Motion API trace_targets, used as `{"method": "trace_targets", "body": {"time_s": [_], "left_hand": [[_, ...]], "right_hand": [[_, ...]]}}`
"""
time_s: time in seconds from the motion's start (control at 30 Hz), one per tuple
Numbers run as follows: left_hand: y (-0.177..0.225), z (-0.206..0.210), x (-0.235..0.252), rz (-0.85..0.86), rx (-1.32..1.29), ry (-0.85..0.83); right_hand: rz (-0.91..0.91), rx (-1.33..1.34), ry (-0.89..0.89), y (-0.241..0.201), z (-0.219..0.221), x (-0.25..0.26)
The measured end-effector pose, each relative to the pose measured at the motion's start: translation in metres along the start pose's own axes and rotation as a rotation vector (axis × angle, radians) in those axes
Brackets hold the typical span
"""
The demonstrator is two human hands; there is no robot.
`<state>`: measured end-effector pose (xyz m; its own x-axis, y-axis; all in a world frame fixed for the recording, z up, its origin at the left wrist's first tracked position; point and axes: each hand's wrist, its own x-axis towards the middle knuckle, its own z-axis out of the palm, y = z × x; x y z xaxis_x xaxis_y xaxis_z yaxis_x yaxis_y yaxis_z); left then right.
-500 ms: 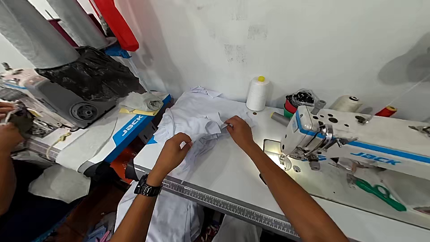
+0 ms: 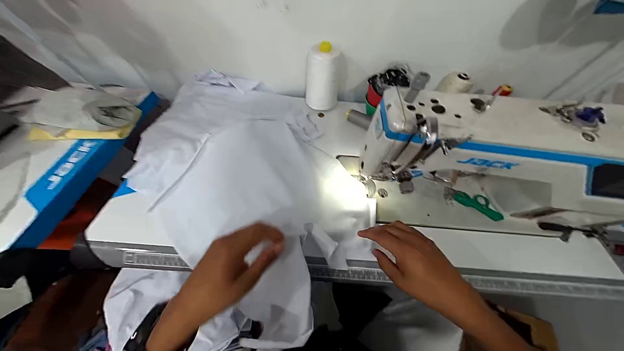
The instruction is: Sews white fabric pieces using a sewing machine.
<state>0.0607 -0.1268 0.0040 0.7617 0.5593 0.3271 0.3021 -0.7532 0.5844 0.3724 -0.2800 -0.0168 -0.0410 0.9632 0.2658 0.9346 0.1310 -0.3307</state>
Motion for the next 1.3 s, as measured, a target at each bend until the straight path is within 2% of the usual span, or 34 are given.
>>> {"method": "trace_targets", "body": {"time_s": [0.1,0.23,0.33,0.43,0.47,0.53,0.63,0.73,0.8,0.9,0.97,1.0,1.1,1.2,1.27,1.3], "left_hand": [[-0.020,0.037,0.062,0.061,0.231,-0.035],[-0.027,0.081,0.121,0.079,0.391,-0.259],[-0.036,0.105,0.159,0.041,0.422,-0.380],[-0.046,0.136,0.197,0.100,0.282,-0.269],[-0.046,0.141,0.208,0.109,0.232,-0.229],[-0.041,0.138,0.221,0.106,0.186,-0.208],[-0.021,0.102,0.206,0.134,0.236,-0.208],[-0.008,0.076,0.144,0.073,0.273,-0.246],[-0.015,0.080,0.100,0.056,0.288,-0.181],[-0.031,0.091,0.062,0.045,0.281,-0.116],[-0.031,0.092,0.058,0.069,0.277,-0.095],[-0.028,0.089,0.062,0.090,0.286,-0.094],[-0.022,0.081,0.077,0.186,0.302,-0.129],[-0.034,0.083,0.079,0.184,0.313,-0.171],[-0.043,0.089,0.075,0.172,0.325,-0.170],[-0.046,0.091,0.071,0.175,0.322,-0.167]], "right_hand": [[0.083,0.023,0.115,-0.002,0.021,-0.004],[0.071,-0.022,0.119,-0.002,0.056,-0.010],[0.237,-0.135,0.190,0.026,0.045,-0.028],[0.466,-0.173,0.289,0.060,0.013,-0.040],[0.492,-0.157,0.333,0.062,0.006,-0.040],[0.428,-0.066,0.329,0.047,0.005,-0.039],[0.206,0.002,0.197,0.016,0.034,-0.030],[0.024,-0.092,0.205,0.014,0.056,-0.018],[0.034,-0.017,0.218,0.021,0.049,-0.007],[0.250,0.119,0.231,0.034,0.026,0.009],[0.287,0.055,0.303,0.036,0.018,0.010],[0.259,0.045,0.283,0.032,0.017,0.005],[0.101,-0.040,0.120,0.017,0.030,-0.015],[-0.061,-0.159,0.137,0.022,0.042,-0.010],[-0.018,-0.086,0.198,0.028,0.035,0.001],[0.089,-0.015,0.223,0.030,0.028,0.005]]}}
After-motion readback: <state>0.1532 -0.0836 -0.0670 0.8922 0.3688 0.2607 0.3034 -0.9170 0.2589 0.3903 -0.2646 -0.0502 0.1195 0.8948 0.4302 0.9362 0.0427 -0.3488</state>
